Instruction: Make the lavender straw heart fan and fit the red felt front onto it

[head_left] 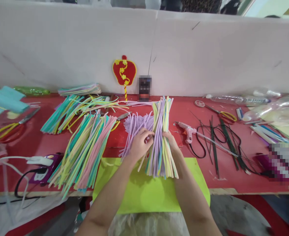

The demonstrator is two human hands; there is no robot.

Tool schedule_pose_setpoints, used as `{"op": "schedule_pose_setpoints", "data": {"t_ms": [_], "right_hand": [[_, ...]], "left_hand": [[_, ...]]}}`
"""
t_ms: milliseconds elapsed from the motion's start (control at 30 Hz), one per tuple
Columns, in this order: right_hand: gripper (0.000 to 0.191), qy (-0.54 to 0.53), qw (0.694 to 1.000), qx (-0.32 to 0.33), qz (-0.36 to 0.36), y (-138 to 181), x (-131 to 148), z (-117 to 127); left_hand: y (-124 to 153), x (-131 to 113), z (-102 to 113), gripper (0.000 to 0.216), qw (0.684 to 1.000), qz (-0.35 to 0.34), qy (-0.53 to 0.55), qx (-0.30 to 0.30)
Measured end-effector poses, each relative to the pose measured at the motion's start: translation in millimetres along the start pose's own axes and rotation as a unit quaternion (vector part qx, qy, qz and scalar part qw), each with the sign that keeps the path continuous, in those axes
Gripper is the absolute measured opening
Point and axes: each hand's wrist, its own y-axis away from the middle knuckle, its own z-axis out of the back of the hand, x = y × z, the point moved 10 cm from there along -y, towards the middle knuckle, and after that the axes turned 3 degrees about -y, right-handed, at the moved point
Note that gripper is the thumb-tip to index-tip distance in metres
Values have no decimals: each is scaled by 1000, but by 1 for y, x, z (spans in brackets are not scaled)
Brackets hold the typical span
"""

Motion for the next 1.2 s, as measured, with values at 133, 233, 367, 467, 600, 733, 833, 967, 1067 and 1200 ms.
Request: {"op": "schedule_pose_setpoints", "data": {"t_ms": [133,233,367,467,600,733,833,967,1067,1200], "right_hand": [[39,-9,999,31,33,-2,3,-14],[48,6,997,22,70,-2,6,-17],[53,14,996,17,89,1,6,-22],[49,16,996,2,91,3,7,-22],[43,14,997,-15,77,2,6,-19],[38,0,998,-23,53,3,4,-17],[35,-14,999,19,33,7,5,-25],[37,-25,998,51,-10,8,1,-31],[37,-30,997,40,-50,8,-7,-25],[36,-33,996,53,-61,9,-12,-25]], "left_hand": [[0,-1,-5,13,999,23,-3,43],[0,-1,-11,15,996,43,-7,78],[1,11,-10,13,994,89,4,68],[3,23,-12,12,989,126,29,69],[1,30,-7,12,988,136,67,34],[1,38,-8,14,971,184,147,28],[3,45,-12,15,935,234,267,22],[3,41,-22,21,857,240,453,50],[10,36,-37,26,807,259,516,126],[20,34,-49,30,789,274,521,176]]}}
